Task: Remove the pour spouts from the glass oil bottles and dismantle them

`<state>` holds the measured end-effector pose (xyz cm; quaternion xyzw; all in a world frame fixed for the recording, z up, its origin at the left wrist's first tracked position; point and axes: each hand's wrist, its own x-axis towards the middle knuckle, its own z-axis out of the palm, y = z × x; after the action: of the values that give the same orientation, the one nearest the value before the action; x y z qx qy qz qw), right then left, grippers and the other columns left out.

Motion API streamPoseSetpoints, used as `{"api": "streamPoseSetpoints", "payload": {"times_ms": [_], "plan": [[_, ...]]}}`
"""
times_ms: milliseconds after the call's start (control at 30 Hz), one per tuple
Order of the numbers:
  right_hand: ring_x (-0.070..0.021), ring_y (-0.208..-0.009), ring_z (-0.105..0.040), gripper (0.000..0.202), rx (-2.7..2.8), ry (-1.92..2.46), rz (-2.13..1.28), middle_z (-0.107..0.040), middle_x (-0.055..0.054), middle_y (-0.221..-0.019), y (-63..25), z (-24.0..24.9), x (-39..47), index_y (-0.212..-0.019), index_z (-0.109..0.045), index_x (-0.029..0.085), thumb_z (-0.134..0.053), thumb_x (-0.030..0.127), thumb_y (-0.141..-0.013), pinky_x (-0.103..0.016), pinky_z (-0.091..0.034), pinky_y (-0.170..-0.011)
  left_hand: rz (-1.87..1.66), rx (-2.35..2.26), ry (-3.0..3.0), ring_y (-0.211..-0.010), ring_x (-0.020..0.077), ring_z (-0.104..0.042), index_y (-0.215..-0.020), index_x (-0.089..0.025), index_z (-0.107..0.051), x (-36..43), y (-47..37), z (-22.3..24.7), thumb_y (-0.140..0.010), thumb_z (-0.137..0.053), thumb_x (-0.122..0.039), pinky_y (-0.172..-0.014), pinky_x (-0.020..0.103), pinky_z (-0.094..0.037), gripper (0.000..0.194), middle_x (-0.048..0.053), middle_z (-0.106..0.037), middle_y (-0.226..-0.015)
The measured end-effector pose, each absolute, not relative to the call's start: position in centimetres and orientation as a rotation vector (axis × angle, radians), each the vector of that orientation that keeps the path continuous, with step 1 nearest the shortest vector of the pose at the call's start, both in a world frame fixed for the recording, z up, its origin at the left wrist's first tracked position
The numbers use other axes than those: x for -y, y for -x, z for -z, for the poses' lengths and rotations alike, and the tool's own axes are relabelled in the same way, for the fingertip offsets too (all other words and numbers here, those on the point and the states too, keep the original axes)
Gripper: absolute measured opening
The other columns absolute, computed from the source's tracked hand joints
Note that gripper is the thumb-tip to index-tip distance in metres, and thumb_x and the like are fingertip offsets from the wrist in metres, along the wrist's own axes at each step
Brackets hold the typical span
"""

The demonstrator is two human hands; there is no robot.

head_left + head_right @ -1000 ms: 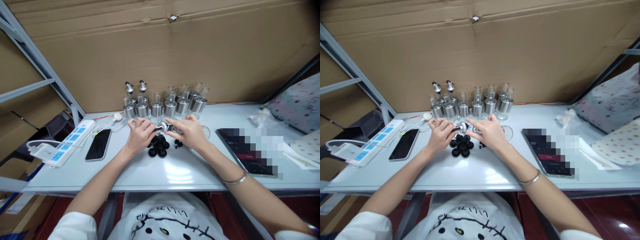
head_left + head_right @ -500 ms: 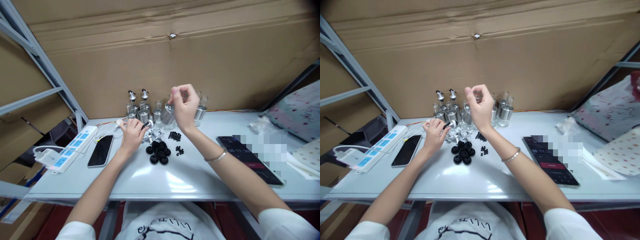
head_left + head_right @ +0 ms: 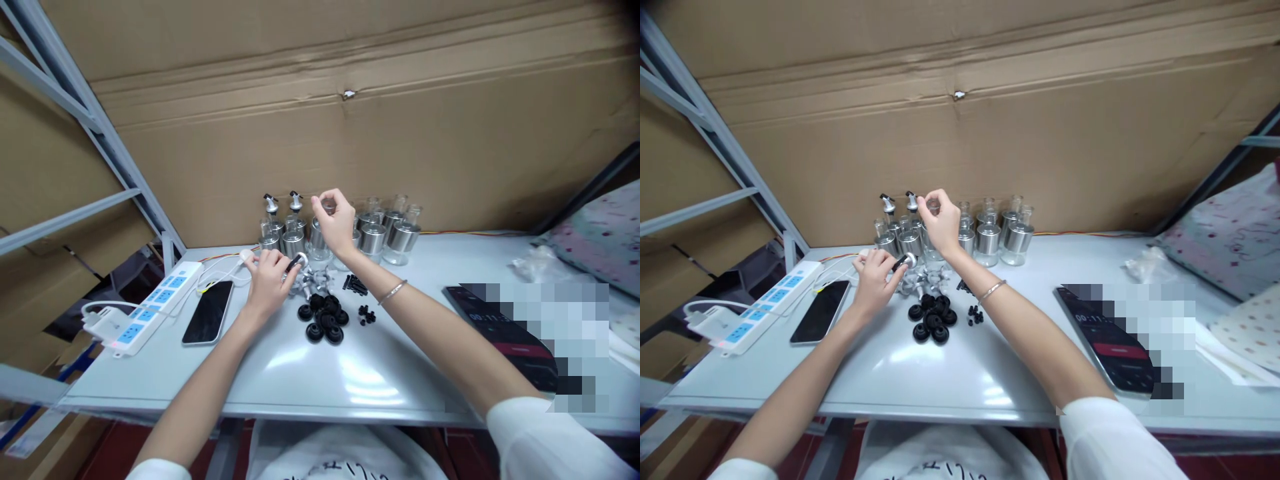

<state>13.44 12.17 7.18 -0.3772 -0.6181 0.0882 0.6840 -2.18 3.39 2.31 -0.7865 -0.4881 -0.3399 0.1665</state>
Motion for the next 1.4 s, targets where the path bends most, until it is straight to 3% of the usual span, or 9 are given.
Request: {"api": "streamPoseSetpoints", "payload": {"times_ms": [300,600,700,900,1133,1400], "plan": [[-0.0131,-0.058,-0.052,0.022,1.380,0.951,-0.223,-0.058,0.002,-0.064,-13.0,-4.5,-14.7,-0.073,-0.050,0.021,-0.053,0.041,-0.081,-0.025,-0.040,-0.061,0.999,1.403,2.262,-0.079,0.0164,-0.045,-0.058,-0.015,-0.051,-3.2,2.0,-2.2,-0.085,-0.055,-0.028,-0.077,0.035,-0.023,0.029,0.001,-0.052,-0.075],[-0.0157,-0.064,-0.055,0.022,1.432,1.053,-0.194,-0.061,-0.001,-0.070,-12.7,-2.7,-15.6,-0.076,-0.055,0.020,-0.050,0.039,-0.085,-0.027,-0.040,-0.065,0.888,1.407,2.343,-0.084,0.0178,-0.047,-0.072,-0.016,-0.061,-3.5,1.9,-1.9,-0.088,-0.055,-0.033,-0.080,0.036,-0.025,0.025,0.002,-0.056,-0.080],[-0.0188,-0.075,-0.056,0.020,1.496,1.078,-0.101,-0.062,-0.005,-0.079,-12.8,-2.8,-15.8,-0.079,-0.056,0.019,-0.047,0.034,-0.088,-0.031,-0.042,-0.072,0.852,1.419,2.380,-0.085,0.0181,-0.048,-0.072,-0.016,-0.063,-3.5,1.9,-1.8,-0.088,-0.055,-0.035,-0.082,0.037,-0.025,0.026,0.003,-0.058,-0.082],[-0.0260,-0.110,-0.047,0.018,1.579,1.017,0.163,-0.054,-0.012,-0.115,-13.0,-4.8,-11.9,-0.096,-0.059,0.021,-0.043,0.021,-0.089,-0.040,-0.038,-0.088,0.845,1.364,2.426,-0.087,0.0184,-0.051,-0.083,-0.017,-0.066,-3.6,2.0,-1.7,-0.089,-0.055,-0.035,-0.083,0.037,-0.026,0.023,0.003,-0.059,-0.086],[-0.0215,-0.092,-0.054,0.022,2.190,0.846,-0.012,-0.065,-0.007,-0.094,-15.7,-5.3,-5.5,-0.089,-0.062,0.020,-0.041,0.016,-0.091,-0.036,-0.040,-0.079,0.829,1.308,2.476,-0.088,0.0181,-0.052,-0.088,-0.017,-0.065,-3.5,1.9,-1.8,-0.093,-0.049,-0.037,-0.082,0.037,-0.024,0.026,0.003,-0.061,-0.089],[-0.0187,-0.084,-0.062,0.014,2.235,0.732,-0.107,-0.068,-0.006,-0.088,-18.4,-2.7,-4.4,-0.092,-0.064,0.017,-0.050,0.015,-0.088,-0.032,-0.046,-0.074,1.113,1.318,2.652,-0.090,0.0179,-0.053,-0.090,-0.022,-0.068,-3.4,1.7,-1.6,-0.088,-0.056,-0.035,-0.085,0.037,-0.030,0.018,0.003,-0.059,-0.091]]}}
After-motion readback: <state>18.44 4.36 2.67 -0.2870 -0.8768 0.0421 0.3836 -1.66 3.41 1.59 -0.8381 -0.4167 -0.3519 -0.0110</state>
